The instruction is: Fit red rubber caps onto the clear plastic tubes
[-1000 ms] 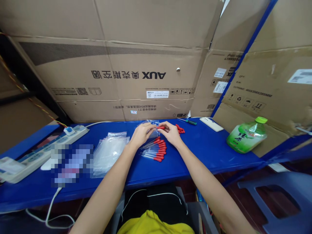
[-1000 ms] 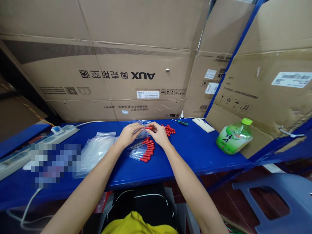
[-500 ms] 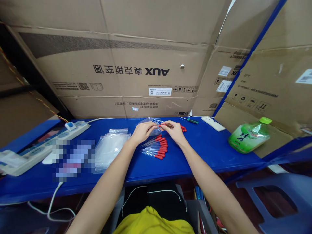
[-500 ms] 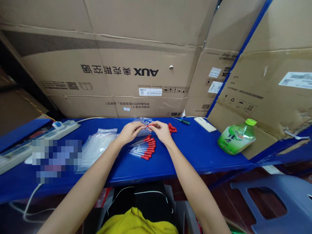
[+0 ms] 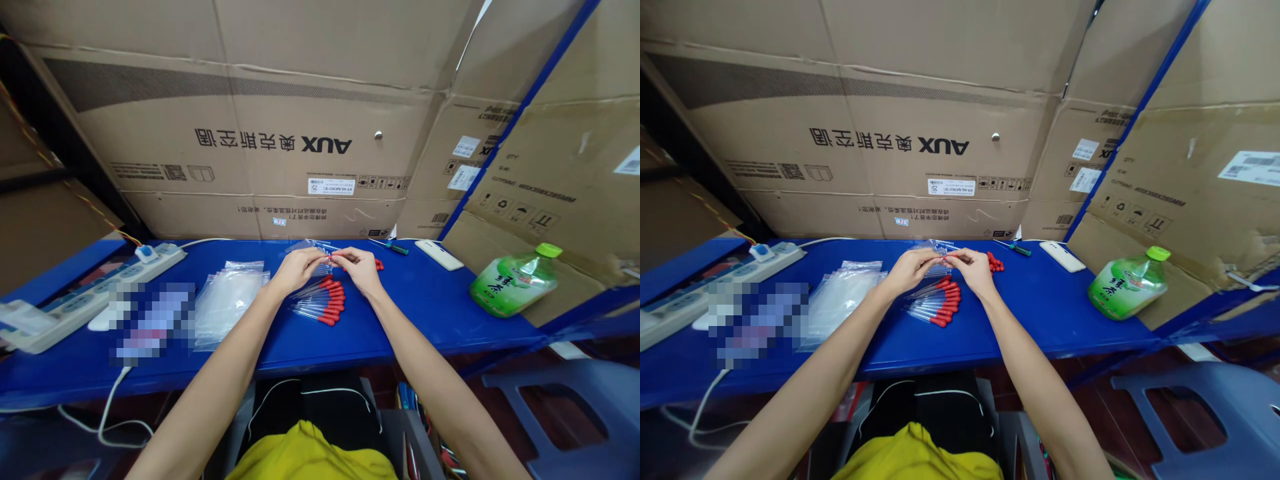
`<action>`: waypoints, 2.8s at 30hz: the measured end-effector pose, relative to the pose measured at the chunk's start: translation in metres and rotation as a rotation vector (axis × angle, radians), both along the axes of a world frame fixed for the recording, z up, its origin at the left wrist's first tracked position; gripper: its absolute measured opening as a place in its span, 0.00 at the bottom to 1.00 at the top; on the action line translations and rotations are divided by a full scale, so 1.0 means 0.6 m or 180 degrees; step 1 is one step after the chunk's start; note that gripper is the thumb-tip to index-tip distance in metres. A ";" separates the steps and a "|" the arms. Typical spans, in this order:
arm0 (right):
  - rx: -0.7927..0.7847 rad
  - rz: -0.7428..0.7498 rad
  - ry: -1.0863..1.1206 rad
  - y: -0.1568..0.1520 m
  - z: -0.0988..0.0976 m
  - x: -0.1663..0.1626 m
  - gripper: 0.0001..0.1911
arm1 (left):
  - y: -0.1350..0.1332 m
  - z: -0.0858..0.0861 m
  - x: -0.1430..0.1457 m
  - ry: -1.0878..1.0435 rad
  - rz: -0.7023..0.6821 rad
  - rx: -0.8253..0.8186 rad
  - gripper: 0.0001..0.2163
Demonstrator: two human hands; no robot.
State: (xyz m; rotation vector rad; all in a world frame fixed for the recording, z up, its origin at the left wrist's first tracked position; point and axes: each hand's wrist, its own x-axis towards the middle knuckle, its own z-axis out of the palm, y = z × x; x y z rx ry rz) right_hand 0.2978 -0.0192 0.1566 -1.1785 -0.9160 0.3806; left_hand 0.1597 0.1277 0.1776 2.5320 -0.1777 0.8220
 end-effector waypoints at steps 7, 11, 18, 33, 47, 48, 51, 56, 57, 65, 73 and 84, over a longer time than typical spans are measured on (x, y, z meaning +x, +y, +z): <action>-0.0068 0.0033 -0.0083 -0.001 0.000 0.006 0.19 | 0.004 -0.005 0.002 -0.0070 0.0194 0.0106 0.18; -0.0070 0.0018 -0.0155 -0.003 0.005 0.010 0.20 | 0.003 -0.003 -0.001 -0.0176 0.0515 0.0176 0.17; -0.0227 0.0163 -0.0066 -0.010 0.010 0.019 0.22 | 0.006 0.000 -0.007 0.0321 0.0607 0.0075 0.19; -0.0110 -0.0016 -0.0022 -0.007 0.005 0.008 0.21 | 0.012 -0.010 0.002 0.0138 0.0228 -0.0320 0.17; -0.0052 -0.0088 -0.0180 0.000 0.005 0.002 0.22 | 0.010 -0.006 0.002 0.0100 0.0124 -0.0344 0.18; -0.0026 -0.0084 -0.0196 0.001 0.004 0.002 0.22 | 0.010 -0.007 0.003 0.0097 0.0113 -0.0340 0.19; 0.0023 -0.0104 -0.0191 0.001 0.001 0.001 0.21 | 0.010 -0.008 0.003 0.0084 0.0045 -0.0369 0.19; 0.0064 -0.0079 -0.0078 0.000 0.000 -0.003 0.20 | 0.009 -0.007 0.004 0.0052 -0.0035 -0.0432 0.18; 0.0062 -0.0062 -0.0066 0.000 0.000 -0.004 0.20 | 0.009 -0.006 0.004 0.0055 -0.0040 -0.0420 0.18; -0.0003 0.0056 -0.0078 0.002 0.002 0.002 0.21 | 0.008 -0.015 0.008 -0.0041 0.0028 -0.0315 0.19; -0.0197 0.0063 -0.0089 -0.003 0.005 0.016 0.22 | 0.003 -0.005 -0.001 -0.0200 0.0686 0.0061 0.17; -0.0210 -0.0002 -0.0186 -0.007 0.007 0.010 0.20 | 0.018 -0.005 -0.001 0.0306 0.0189 -0.0098 0.20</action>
